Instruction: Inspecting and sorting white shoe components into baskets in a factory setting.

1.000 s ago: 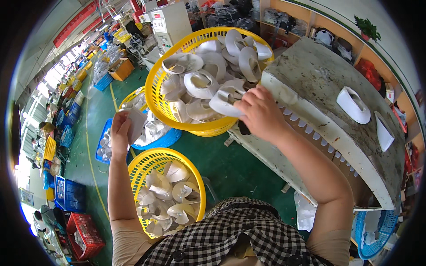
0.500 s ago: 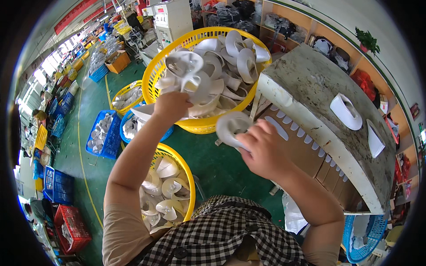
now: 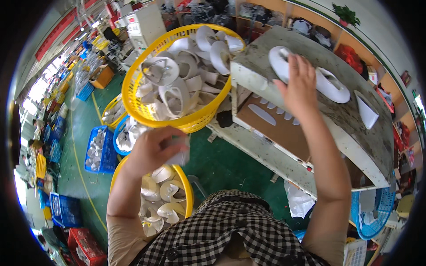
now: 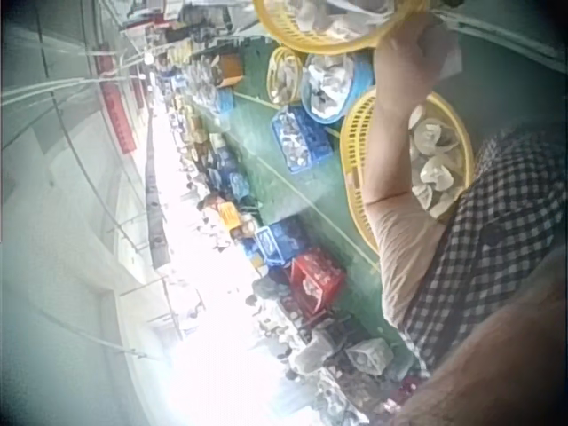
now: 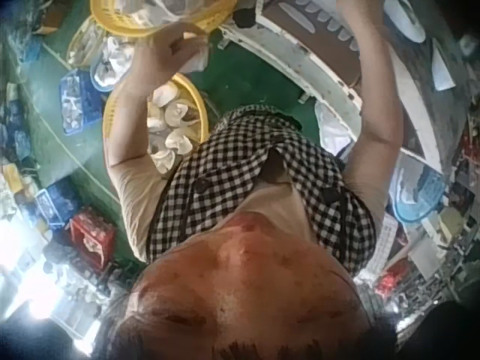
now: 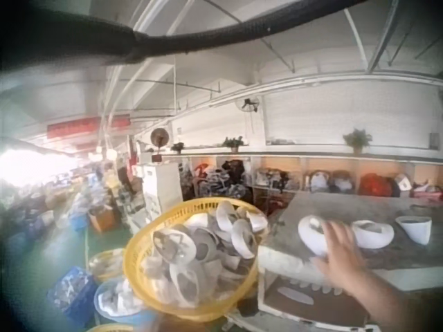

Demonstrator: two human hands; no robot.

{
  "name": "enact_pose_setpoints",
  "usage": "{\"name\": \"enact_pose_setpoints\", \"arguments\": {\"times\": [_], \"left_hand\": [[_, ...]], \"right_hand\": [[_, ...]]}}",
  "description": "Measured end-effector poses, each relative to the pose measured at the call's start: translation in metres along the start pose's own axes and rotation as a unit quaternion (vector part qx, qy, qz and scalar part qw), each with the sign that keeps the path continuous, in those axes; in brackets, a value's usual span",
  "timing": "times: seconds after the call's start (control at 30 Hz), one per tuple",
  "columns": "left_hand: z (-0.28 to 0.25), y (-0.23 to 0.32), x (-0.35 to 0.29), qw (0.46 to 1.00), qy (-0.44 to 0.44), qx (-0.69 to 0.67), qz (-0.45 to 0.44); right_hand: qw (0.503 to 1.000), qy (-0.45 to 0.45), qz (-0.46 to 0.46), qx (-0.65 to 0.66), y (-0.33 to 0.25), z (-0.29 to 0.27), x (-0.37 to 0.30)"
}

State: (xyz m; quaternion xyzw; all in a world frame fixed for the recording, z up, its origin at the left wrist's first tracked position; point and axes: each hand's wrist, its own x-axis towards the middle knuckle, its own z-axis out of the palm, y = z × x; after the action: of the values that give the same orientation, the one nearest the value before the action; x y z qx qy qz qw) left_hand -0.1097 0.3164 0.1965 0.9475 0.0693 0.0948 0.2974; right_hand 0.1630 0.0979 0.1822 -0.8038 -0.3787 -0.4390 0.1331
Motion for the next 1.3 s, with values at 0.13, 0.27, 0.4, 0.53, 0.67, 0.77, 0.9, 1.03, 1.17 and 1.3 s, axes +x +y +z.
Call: {"name": "enact_pose_setpoints", "arguments": {"times": [0.13, 0.27, 0.4, 0.53, 0.67, 0.77, 0.9, 1.03, 1.17, 1.3], "left_hand": [[0.036, -0.004, -0.022, 0.967, -0.009, -0.246, 0.06], [0.075, -0.014, -0.016, 0.891, -0.067, -0.448, -0.014], [0.113, -0.023, 0.001, 0.945, 0.195, -0.253, 0.066], [0.155, -0.007, -0.013, 0.857, 0.004, -0.504, -0.113], [0.182, 0.005, -0.01, 0.608, -0.075, -0.746, -0.261], [0.194, 0.012, -0.008, 0.535, -0.162, -0.781, -0.277], [0.213, 0.031, -0.011, 0.496, -0.197, -0.788, -0.306], [0.222, 0.059, -0.009, 0.469, -0.226, -0.796, -0.309], [0.24, 0.08, -0.004, 0.498, -0.205, -0.785, -0.308], [0.257, 0.084, 0.009, 0.614, -0.131, -0.729, -0.273]], "right_hand": [[0.904, -0.158, -0.013, 0.396, -0.087, -0.044, -0.046], [0.729, -0.297, 0.02, 0.616, -0.13, -0.057, -0.108], [0.499, -0.388, 0.344, 0.694, -0.136, -0.057, -0.132], [0.569, -0.231, 0.397, 0.682, -0.126, -0.05, -0.156], [0.695, -0.228, 0.301, 0.612, -0.117, -0.057, -0.177], [0.748, -0.165, 0.28, 0.578, -0.111, -0.062, -0.191], [0.817, -0.165, 0.245, 0.496, -0.091, -0.074, -0.203], [0.838, -0.148, 0.223, 0.475, -0.067, -0.083, -0.218], [0.837, -0.204, 0.201, 0.466, -0.042, -0.095, -0.242], [0.78, -0.24, 0.313, 0.486, -0.01, -0.117, -0.267]]}}
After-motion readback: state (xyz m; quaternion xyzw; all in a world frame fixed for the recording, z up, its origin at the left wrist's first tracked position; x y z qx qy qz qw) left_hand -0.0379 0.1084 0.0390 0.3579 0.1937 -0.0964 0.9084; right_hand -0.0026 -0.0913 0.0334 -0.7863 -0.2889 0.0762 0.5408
